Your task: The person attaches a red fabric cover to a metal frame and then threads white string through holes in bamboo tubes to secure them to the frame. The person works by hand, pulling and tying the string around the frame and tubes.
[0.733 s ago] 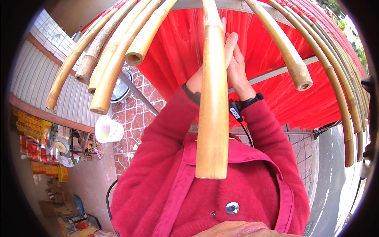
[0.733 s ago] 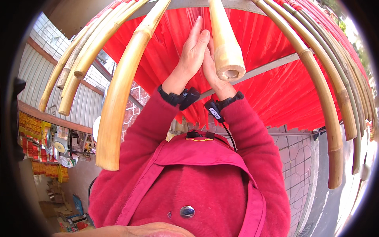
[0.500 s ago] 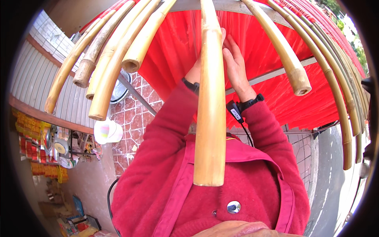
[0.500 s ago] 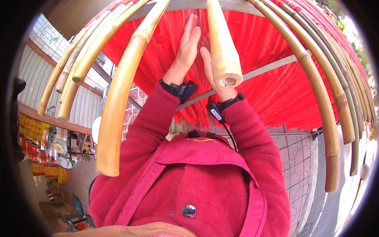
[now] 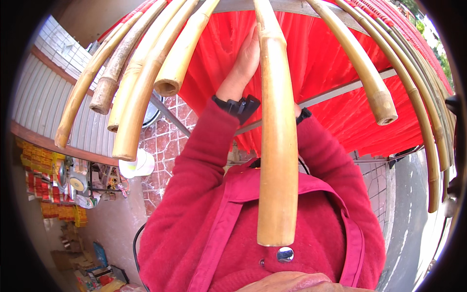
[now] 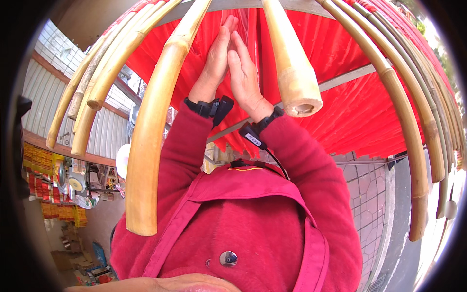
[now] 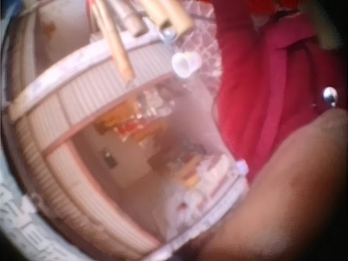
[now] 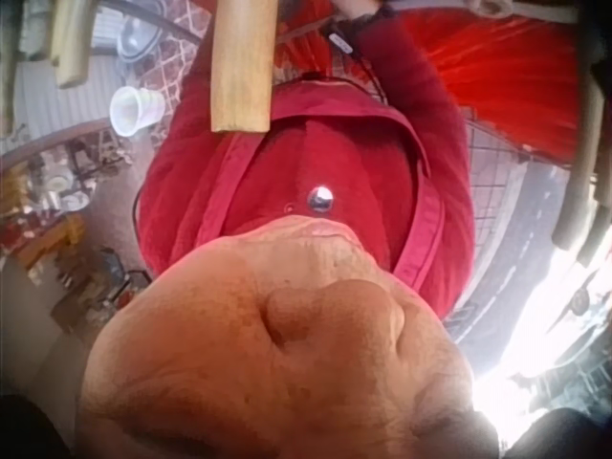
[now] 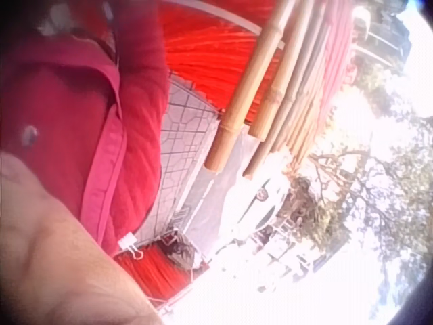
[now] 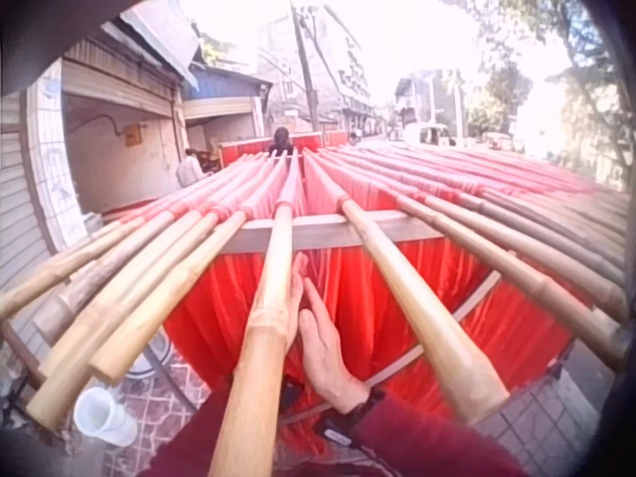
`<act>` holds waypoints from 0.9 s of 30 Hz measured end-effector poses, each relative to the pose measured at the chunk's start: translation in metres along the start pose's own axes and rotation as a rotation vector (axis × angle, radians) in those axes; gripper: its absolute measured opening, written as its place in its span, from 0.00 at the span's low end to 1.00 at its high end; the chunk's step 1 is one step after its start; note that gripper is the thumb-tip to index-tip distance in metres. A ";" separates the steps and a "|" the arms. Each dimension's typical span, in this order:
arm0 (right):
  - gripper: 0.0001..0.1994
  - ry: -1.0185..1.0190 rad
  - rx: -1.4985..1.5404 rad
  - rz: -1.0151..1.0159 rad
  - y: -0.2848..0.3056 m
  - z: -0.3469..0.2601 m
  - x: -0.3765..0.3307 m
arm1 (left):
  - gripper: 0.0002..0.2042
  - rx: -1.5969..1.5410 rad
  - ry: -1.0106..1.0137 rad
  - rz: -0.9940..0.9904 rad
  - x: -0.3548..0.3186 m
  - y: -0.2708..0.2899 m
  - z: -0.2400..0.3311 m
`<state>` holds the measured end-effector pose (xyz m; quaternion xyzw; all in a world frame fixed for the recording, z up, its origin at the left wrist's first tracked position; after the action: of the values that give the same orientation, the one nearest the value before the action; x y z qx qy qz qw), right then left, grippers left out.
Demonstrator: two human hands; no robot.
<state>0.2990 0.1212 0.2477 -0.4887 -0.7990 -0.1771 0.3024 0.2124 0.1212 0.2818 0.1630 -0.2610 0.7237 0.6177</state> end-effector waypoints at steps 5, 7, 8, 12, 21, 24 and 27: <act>0.29 0.044 0.264 0.021 -0.003 0.047 0.052 | 0.42 -0.063 0.050 -0.031 0.002 -0.002 -0.004; 0.24 0.109 0.736 -0.002 -0.010 0.063 0.077 | 0.42 -0.068 0.012 -0.040 0.001 -0.005 -0.003; 0.27 0.053 0.594 -0.017 -0.009 0.070 0.078 | 0.42 -0.078 0.035 -0.038 0.000 -0.006 -0.004; 0.34 -0.080 0.216 -0.036 0.011 0.061 0.069 | 0.40 -0.003 -0.002 -0.054 -0.003 -0.007 -0.002; 0.34 0.211 -0.063 -0.136 0.052 0.060 0.054 | 0.35 0.542 -0.242 0.126 0.009 0.019 -0.005; 0.34 0.133 -0.018 -0.164 0.055 0.080 0.050 | 0.34 0.649 -0.290 0.118 0.005 0.017 -0.006; 0.33 0.113 -0.016 -0.191 0.057 0.077 0.050 | 0.32 0.715 -0.303 0.097 -0.001 0.012 -0.005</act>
<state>0.3091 0.2259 0.2215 -0.4019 -0.8222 -0.2389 0.3246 0.2015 0.1227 0.2749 0.4605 -0.0883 0.7651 0.4414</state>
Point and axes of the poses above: each hand's wrist, its own x-axis towards the middle knuckle, its own y-axis out of the back of the hand, z = x × y, the point moved 6 cm from there along x, towards the middle knuckle, and after that the axes turned 7 degrees about -x, right-handed, at the moved point
